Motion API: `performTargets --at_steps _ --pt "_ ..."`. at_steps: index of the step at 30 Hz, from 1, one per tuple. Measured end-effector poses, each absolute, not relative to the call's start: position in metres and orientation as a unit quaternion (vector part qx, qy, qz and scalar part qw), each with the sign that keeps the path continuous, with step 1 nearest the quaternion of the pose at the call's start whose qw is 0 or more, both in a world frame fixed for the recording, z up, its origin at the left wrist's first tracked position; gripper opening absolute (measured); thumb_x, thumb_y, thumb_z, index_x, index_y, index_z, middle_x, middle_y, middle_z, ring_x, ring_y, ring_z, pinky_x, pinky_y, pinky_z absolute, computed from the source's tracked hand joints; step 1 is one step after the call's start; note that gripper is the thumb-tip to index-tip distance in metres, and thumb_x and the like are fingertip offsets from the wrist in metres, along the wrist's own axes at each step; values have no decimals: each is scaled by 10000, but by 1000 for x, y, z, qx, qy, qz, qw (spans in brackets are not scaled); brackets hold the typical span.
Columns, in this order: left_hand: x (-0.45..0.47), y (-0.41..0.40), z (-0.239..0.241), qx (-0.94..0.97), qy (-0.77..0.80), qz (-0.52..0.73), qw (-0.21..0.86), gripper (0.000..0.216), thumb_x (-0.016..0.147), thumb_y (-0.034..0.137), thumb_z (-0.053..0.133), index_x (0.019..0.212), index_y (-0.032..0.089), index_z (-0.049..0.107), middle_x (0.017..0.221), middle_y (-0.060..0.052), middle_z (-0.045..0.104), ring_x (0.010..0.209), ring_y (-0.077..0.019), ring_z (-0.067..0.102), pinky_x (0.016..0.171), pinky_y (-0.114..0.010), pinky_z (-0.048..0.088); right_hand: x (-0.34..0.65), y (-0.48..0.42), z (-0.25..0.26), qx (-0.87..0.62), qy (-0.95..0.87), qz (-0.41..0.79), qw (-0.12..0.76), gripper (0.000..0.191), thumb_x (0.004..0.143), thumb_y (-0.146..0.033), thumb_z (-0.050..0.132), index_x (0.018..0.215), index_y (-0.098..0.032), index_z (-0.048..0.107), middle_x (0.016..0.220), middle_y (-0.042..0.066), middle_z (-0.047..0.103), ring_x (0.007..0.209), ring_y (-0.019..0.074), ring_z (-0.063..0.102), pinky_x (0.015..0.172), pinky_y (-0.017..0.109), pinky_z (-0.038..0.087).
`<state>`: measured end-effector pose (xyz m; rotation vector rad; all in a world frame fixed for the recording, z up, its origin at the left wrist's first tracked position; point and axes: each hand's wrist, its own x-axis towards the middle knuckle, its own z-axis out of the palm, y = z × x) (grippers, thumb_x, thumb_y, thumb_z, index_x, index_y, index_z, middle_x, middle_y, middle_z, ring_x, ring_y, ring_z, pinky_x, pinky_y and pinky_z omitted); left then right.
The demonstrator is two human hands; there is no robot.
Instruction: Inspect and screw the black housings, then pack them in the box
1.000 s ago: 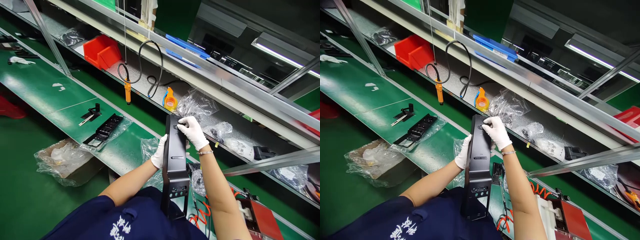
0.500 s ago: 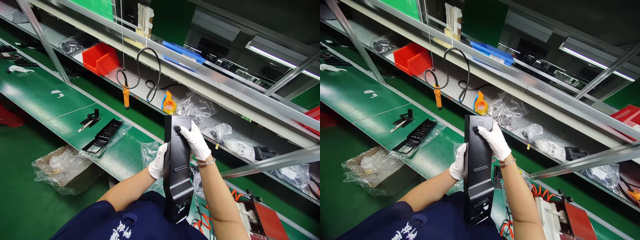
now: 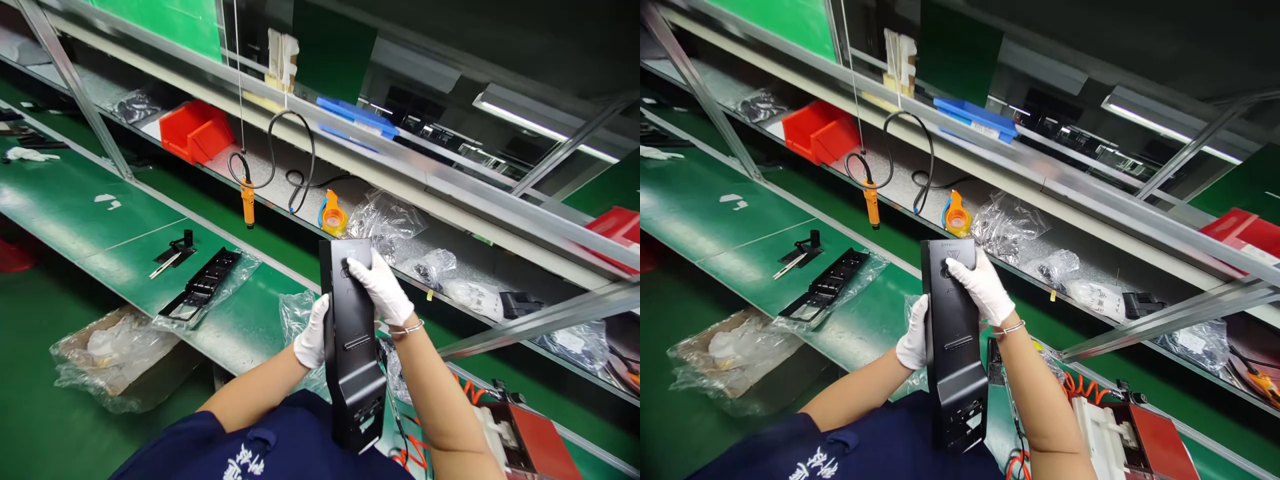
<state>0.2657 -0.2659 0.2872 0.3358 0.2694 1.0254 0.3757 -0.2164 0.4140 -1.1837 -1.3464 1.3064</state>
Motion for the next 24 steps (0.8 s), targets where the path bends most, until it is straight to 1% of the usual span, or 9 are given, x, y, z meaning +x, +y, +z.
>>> performTargets --at_steps 3,5,6,8,10,12,19,22,24 --pt "265 -259 295 178 49 464 866 808 780 781 689 1276 145 739 1235 -161 786 1312 -400 661 1211 -566 442 386 -213 402 -448 -523 573 445 951 809 -855 600 1466 -178 478 1333 95 603 819 57 604 635 172 503" --pt "264 -257 298 184 19 464 866 851 780 786 681 1310 122 715 1274 -178 768 1265 -398 691 1202 -575 445 390 -217 396 -448 -518 570 454 969 861 -879 497 1563 -219 391 1379 88 578 802 52 597 589 177 475" --pt "264 -257 297 181 19 467 865 847 774 782 691 1310 127 715 1277 -172 768 1238 -390 707 1199 -572 449 390 -220 394 -454 -522 557 460 959 864 -862 517 1570 -226 385 1397 84 568 859 58 616 633 176 506" --pt "264 -256 292 165 46 479 861 789 766 759 717 1276 158 736 1262 -139 780 1210 -361 726 1205 -537 454 386 -226 394 -463 -539 522 471 912 848 -790 620 1529 -211 435 1444 81 539 1093 79 636 881 175 578" --pt "265 -255 284 145 90 510 843 690 779 722 733 1225 196 761 1251 -99 790 1248 -328 711 1226 -480 444 379 -230 397 -472 -557 488 478 883 806 -706 722 1476 -186 473 1489 83 504 1314 110 572 1157 201 509" --pt "266 -254 274 140 135 539 819 589 806 667 739 1190 222 776 1252 -70 793 1334 -314 659 1252 -444 421 371 -231 402 -485 -562 472 476 880 765 -624 785 1454 -175 473 1485 85 510 1344 134 564 1236 242 460" --pt "259 -270 249 172 203 586 765 401 876 585 697 1100 270 802 1214 -27 807 1460 -287 552 1307 -401 350 360 -238 415 -470 -523 527 478 818 697 -573 813 1321 -150 497 1342 99 602 1111 135 645 953 220 572" --pt "254 -275 245 177 207 569 776 445 845 599 716 1081 231 802 1244 -71 796 1477 -315 530 1302 -418 357 356 -241 412 -462 -522 528 486 846 695 -574 816 1344 -153 474 1357 99 594 1139 140 642 981 225 567" --pt "251 -274 241 172 204 554 789 439 833 594 731 1079 236 795 1247 -64 796 1514 -293 485 1305 -376 341 353 -240 408 -469 -529 515 485 861 704 -587 805 1371 -154 475 1364 97 592 1174 143 633 1036 234 551"
